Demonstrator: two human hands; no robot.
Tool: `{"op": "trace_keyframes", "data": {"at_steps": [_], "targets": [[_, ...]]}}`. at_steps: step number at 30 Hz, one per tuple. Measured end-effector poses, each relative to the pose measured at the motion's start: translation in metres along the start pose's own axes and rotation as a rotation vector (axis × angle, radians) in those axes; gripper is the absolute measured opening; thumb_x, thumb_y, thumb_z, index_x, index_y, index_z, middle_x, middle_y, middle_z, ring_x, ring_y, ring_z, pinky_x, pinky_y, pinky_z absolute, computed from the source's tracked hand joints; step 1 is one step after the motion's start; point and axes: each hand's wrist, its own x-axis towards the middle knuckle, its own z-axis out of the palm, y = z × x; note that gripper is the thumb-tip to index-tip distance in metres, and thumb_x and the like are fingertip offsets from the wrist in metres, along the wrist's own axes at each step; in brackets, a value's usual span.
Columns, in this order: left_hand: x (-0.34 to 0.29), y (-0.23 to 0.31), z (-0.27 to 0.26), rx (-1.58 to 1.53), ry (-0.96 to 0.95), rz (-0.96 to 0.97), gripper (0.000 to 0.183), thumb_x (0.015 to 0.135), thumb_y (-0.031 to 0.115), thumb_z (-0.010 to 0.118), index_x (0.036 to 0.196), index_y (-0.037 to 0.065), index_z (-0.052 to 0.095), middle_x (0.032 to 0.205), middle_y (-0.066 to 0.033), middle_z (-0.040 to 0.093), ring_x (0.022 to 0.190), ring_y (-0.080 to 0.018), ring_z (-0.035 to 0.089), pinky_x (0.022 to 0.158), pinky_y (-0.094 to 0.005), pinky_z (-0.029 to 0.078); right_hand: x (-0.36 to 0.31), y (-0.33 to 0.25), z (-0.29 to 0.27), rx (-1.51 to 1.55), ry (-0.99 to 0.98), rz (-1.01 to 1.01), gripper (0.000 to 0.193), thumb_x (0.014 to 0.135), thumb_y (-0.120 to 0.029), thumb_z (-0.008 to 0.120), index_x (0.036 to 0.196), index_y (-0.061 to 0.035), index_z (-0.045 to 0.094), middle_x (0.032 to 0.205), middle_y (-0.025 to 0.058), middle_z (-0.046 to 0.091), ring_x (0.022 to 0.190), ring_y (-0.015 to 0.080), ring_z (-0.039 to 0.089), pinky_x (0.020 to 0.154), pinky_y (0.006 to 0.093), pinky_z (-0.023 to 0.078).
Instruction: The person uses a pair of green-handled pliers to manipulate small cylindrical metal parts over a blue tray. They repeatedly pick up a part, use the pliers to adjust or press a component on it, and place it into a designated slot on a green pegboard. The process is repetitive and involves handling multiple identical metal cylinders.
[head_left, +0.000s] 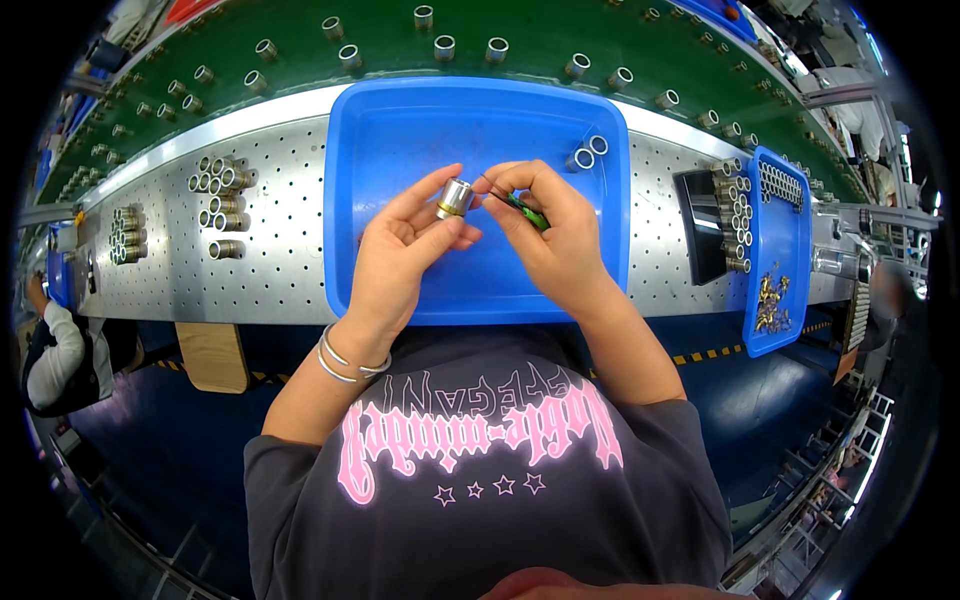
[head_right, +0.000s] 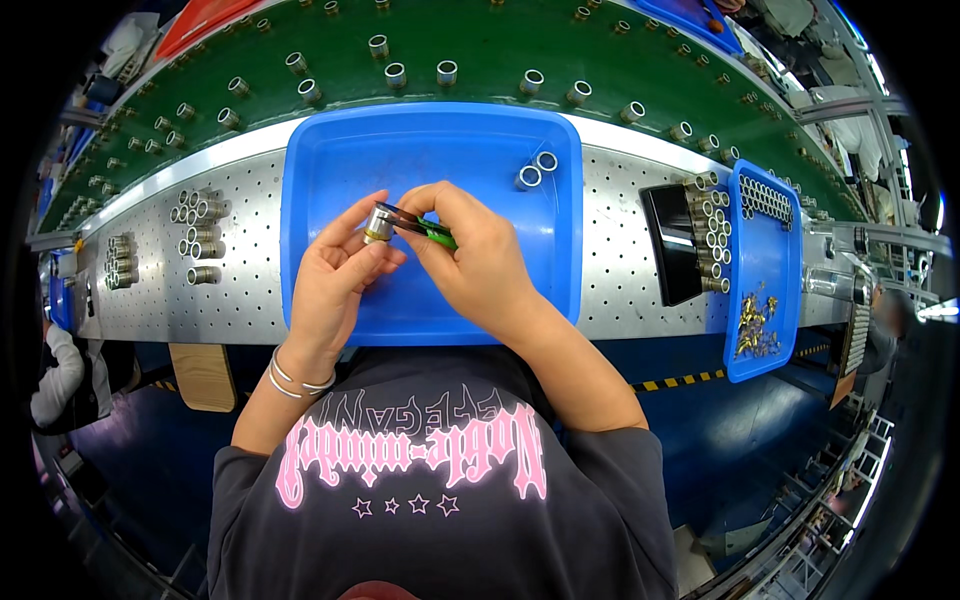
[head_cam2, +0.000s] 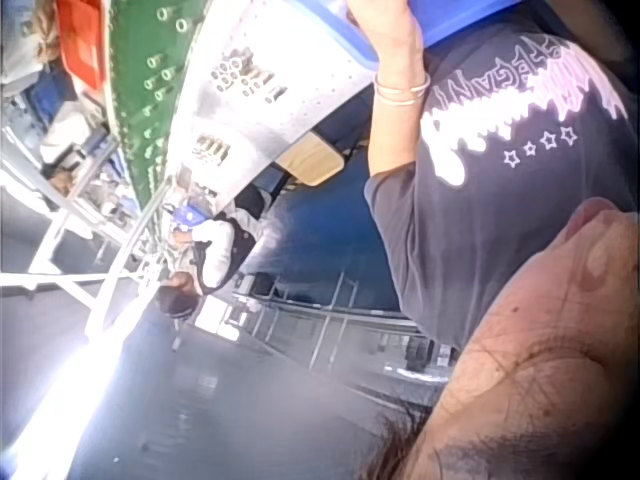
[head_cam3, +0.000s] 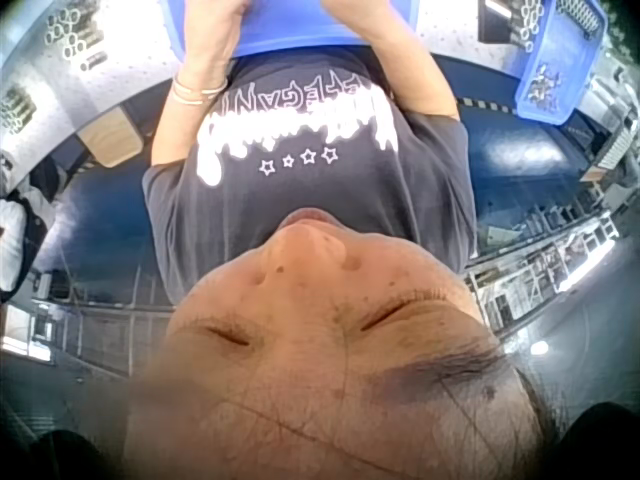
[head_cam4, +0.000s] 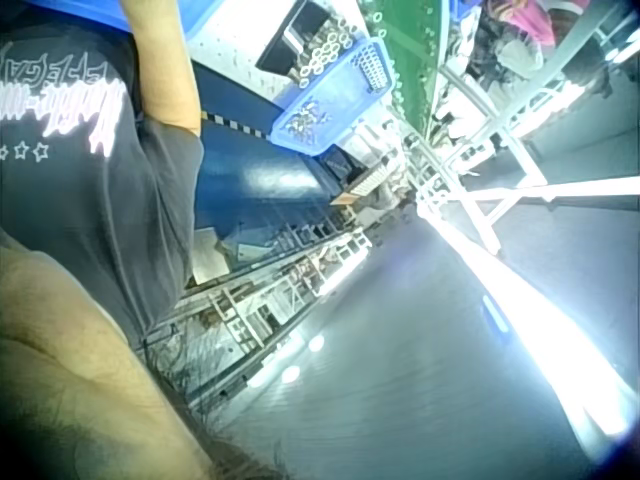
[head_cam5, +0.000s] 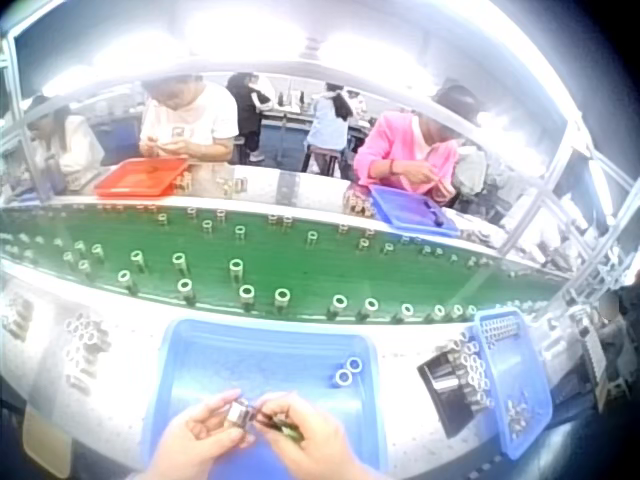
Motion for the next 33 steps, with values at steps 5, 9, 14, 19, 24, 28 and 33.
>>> {"op": "trace_keyframes", "data": {"at_steps": [5, 9, 14, 19, 24, 28, 33], "targets": [[-0.001, -0.003, 0.001, 0.095, -0.021, 0.047, 0.042, 0.089, 0.004, 0.050, 0.129, -0.001, 0.043, 0.108, -0.0135, 0.059, 0.087, -0.0148, 0.060, 0.078, -0.0256, 0.049, -0.002, -0.002, -0.002, -0.031, -0.004, -0.058, 0.020, 0.073, 0.005, 0.061, 0.091, -0.0006, 0.054, 0.089, 0.0116, 0.061, 0.079, 0.0264, 0.063, 0.067, 0.0310, 0.049], [-0.003, -0.004, 0.002, 0.140, -0.059, 0.105, 0.041, 0.090, 0.006, 0.049, 0.129, -0.002, 0.042, 0.108, -0.0136, 0.059, 0.089, -0.0153, 0.060, 0.079, -0.0257, 0.048, -0.002, -0.005, -0.004, -0.050, 0.016, -0.102, 0.020, 0.072, 0.005, 0.060, 0.090, -0.0007, 0.054, 0.091, 0.0112, 0.061, 0.079, 0.0265, 0.063, 0.067, 0.0310, 0.050], [-0.004, 0.000, 0.004, 0.150, -0.083, 0.114, 0.040, 0.090, 0.007, 0.048, 0.129, -0.002, 0.042, 0.108, -0.0142, 0.059, 0.092, -0.0163, 0.060, 0.082, -0.0266, 0.048, 0.002, 0.003, -0.012, -0.042, 0.085, -0.126, 0.021, 0.073, 0.001, 0.063, 0.092, -0.0017, 0.055, 0.093, 0.0101, 0.061, 0.077, 0.0244, 0.062, 0.065, 0.0298, 0.050], [-0.003, 0.001, 0.006, 0.067, 0.008, 0.130, 0.042, 0.089, 0.008, 0.052, 0.129, 0.000, 0.042, 0.109, -0.0153, 0.059, 0.094, -0.0181, 0.060, 0.083, -0.0278, 0.047, 0.001, -0.013, -0.016, -0.133, 0.140, -0.045, 0.025, 0.071, -0.007, 0.070, 0.095, -0.0044, 0.060, 0.086, 0.0089, 0.062, 0.072, 0.0210, 0.062, 0.059, 0.0285, 0.048], [-0.004, 0.005, 0.008, -0.018, 0.053, 0.136, 0.044, 0.087, 0.008, 0.057, 0.128, 0.003, 0.041, 0.112, -0.0167, 0.058, 0.098, -0.0190, 0.058, 0.085, -0.0295, 0.046, -0.002, -0.008, -0.011, -0.220, 0.032, -0.181, 0.018, 0.073, -0.017, 0.070, 0.088, -0.0080, 0.066, 0.068, 0.0059, 0.062, 0.058, 0.0194, 0.059, 0.050, 0.0273, 0.043], [-0.006, 0.006, 0.007, -0.029, 0.041, 0.137, 0.045, 0.086, 0.007, 0.058, 0.127, 0.003, 0.041, 0.112, -0.0165, 0.057, 0.100, -0.0189, 0.057, 0.087, -0.0300, 0.046, -0.003, 0.000, -0.008, -0.277, 0.012, -0.120, 0.015, 0.074, -0.018, 0.069, 0.086, -0.0095, 0.067, 0.068, 0.0047, 0.062, 0.056, 0.0188, 0.058, 0.048, 0.0279, 0.042], [-0.006, 0.005, 0.007, -0.029, 0.028, 0.143, 0.046, 0.085, 0.005, 0.060, 0.127, 0.002, 0.041, 0.112, -0.0163, 0.057, 0.102, -0.0182, 0.056, 0.090, -0.0302, 0.045, -0.003, 0.002, -0.004, -0.223, 0.029, -0.106, 0.012, 0.075, -0.017, 0.068, 0.085, -0.0093, 0.068, 0.067, 0.0048, 0.062, 0.054, 0.0181, 0.057, 0.046, 0.0274, 0.040]]}}
